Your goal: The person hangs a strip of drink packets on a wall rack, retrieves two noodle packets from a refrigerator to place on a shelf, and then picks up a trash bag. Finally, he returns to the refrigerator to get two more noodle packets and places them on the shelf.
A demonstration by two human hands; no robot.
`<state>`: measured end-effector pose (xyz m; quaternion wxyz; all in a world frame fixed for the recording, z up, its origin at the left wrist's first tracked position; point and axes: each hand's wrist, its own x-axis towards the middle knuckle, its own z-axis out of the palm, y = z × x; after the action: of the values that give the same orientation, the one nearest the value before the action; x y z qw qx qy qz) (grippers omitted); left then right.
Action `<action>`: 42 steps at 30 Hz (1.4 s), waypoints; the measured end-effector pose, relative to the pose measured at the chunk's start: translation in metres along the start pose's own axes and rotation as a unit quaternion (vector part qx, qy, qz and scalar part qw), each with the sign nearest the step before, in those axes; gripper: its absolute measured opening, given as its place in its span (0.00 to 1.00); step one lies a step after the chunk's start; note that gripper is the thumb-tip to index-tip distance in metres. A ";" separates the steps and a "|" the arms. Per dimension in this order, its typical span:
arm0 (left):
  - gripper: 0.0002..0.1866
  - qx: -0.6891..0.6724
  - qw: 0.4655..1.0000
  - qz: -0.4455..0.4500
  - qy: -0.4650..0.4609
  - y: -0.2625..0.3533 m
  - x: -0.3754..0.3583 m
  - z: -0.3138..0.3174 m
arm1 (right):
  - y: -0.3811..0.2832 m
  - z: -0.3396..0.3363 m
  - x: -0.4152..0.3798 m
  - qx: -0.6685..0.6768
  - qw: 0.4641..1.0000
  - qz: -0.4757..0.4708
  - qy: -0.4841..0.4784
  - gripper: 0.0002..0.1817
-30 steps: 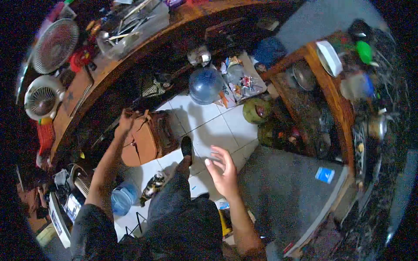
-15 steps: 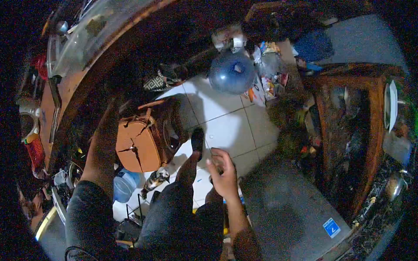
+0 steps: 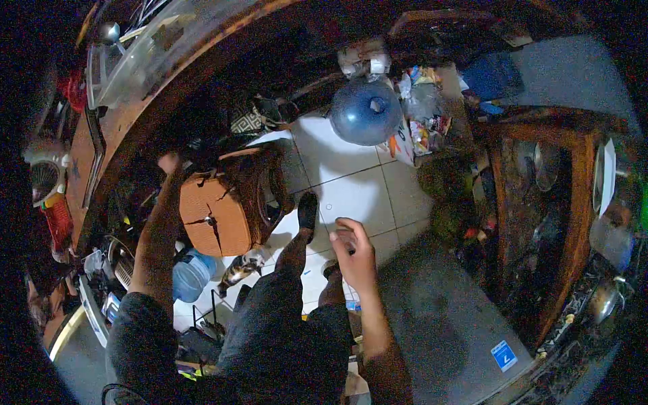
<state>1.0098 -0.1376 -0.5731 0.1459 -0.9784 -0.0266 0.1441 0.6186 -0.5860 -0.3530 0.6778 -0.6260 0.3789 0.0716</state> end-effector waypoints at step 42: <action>0.21 -0.289 0.309 0.719 -0.551 0.328 -0.688 -0.441 | -0.050 -0.150 -0.365 0.649 0.500 -0.339 0.463 0.33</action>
<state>0.4828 -0.6381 -0.0766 -0.3562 -0.2843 0.5729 0.6813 0.3272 -0.5937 -0.0828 0.5941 -0.0340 0.3375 -0.7294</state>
